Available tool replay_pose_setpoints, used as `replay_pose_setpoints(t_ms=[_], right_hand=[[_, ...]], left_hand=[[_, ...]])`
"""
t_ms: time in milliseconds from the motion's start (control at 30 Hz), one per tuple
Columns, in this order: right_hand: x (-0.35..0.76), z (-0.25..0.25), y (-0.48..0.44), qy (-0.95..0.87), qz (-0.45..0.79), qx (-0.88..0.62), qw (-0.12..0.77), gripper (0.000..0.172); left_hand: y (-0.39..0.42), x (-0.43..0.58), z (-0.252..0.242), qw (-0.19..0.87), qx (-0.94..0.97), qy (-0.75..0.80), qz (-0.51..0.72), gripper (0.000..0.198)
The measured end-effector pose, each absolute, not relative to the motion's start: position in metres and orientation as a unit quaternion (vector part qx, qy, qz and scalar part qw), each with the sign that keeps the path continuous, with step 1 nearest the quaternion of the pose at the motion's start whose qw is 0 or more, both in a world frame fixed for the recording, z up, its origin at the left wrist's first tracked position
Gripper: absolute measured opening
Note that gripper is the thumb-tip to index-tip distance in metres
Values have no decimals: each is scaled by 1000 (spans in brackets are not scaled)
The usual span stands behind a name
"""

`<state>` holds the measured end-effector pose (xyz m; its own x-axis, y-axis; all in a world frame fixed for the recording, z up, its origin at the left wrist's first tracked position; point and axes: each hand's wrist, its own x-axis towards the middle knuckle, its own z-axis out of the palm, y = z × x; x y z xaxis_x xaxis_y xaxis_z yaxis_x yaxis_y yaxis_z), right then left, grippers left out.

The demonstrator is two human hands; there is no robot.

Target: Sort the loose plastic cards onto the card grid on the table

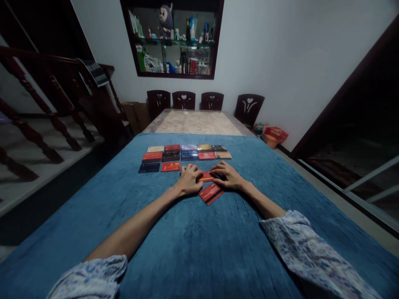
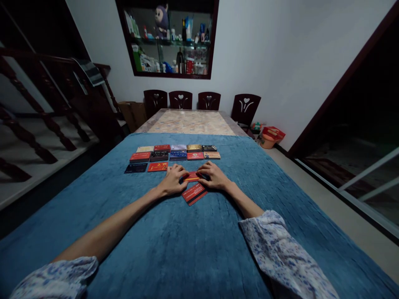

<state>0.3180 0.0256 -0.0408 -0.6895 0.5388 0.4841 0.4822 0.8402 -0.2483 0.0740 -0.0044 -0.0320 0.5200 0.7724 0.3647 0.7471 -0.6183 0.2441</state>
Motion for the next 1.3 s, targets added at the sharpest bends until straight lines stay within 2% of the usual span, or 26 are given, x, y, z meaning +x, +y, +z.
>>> replay_pose_setpoints(t_ms=[467, 967, 1200, 1300], right_hand=[[316, -47, 26, -884, 14, -323, 338, 34], [308, -49, 26, -841, -14, -340, 421, 27], [307, -49, 24, -840, -12, -341, 422, 25], [306, -49, 24, -847, -14, -332, 416, 24]], left_hand=[[-7, 74, -25, 25, 861, 439, 255, 28], [7, 69, -34, 69, 832, 441, 329, 28], [10, 66, -39, 91, 824, 440, 345, 46], [10, 65, -39, 88, 821, 445, 348, 47]])
